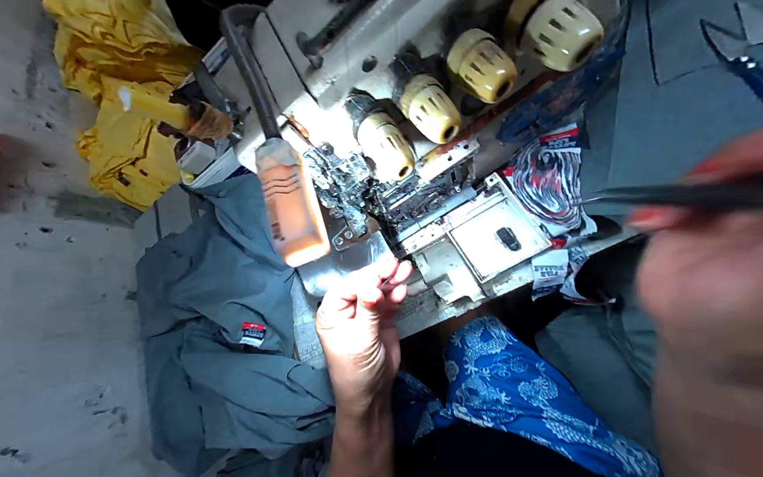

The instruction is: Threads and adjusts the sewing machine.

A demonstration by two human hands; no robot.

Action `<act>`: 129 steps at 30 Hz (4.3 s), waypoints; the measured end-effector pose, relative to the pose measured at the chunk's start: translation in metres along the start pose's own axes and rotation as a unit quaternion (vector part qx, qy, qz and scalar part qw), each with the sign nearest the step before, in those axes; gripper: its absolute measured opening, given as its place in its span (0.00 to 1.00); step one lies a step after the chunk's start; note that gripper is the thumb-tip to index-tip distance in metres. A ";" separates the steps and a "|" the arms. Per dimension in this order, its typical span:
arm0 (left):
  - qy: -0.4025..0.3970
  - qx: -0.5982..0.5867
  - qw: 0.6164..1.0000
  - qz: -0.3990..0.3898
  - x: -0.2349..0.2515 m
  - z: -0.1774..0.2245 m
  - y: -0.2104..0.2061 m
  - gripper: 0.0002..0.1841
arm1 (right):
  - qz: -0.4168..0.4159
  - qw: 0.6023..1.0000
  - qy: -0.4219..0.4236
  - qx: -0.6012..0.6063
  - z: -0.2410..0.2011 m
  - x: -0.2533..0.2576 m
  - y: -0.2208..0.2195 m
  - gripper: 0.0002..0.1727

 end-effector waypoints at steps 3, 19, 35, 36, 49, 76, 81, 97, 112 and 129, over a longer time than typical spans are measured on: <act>0.020 -0.063 0.998 0.007 -0.001 0.002 0.001 0.04 | -0.126 0.991 0.051 0.012 -0.022 -0.040 -0.033 0.10; 0.085 -0.221 0.971 0.043 -0.009 0.008 0.003 0.06 | -0.201 0.950 0.237 -0.016 -0.042 -0.068 -0.074 0.07; -0.268 0.332 0.904 -0.029 -0.004 0.020 0.024 0.06 | -0.091 0.965 0.210 -0.128 -0.005 -0.025 -0.064 0.05; -0.285 0.386 0.877 -0.022 -0.001 0.020 0.025 0.09 | -0.095 0.968 0.202 -0.112 0.001 -0.020 -0.069 0.05; -0.322 0.498 0.804 -0.039 0.002 -0.009 0.038 0.14 | -0.122 0.986 0.110 0.016 0.030 -0.013 -0.104 0.06; -0.345 0.497 0.795 -0.047 0.005 -0.012 0.043 0.12 | -0.114 0.986 0.123 0.025 0.030 -0.013 -0.109 0.06; -0.347 0.496 0.794 -0.047 0.005 -0.012 0.042 0.12 | -0.117 0.985 0.127 0.016 0.029 -0.012 -0.109 0.06; -0.346 0.498 0.794 -0.048 0.005 -0.011 0.043 0.10 | -0.088 0.988 0.129 -0.005 0.026 -0.016 -0.112 0.07; -0.347 0.491 0.798 -0.047 0.005 -0.012 0.043 0.10 | -0.076 0.988 0.130 -0.017 0.024 -0.017 -0.115 0.08; -0.348 0.501 0.791 -0.043 0.005 -0.011 0.042 0.10 | -0.075 0.988 0.136 -0.019 0.024 -0.016 -0.117 0.08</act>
Point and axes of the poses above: each hand's wrist, its own x-axis towards the middle knuckle, its own y-axis out of the back of the hand, z = x × y, the point moved 1 cm from there along x, towards the middle knuckle, and after that the axes turned 10 degrees about -x, right-handed, at the moved point
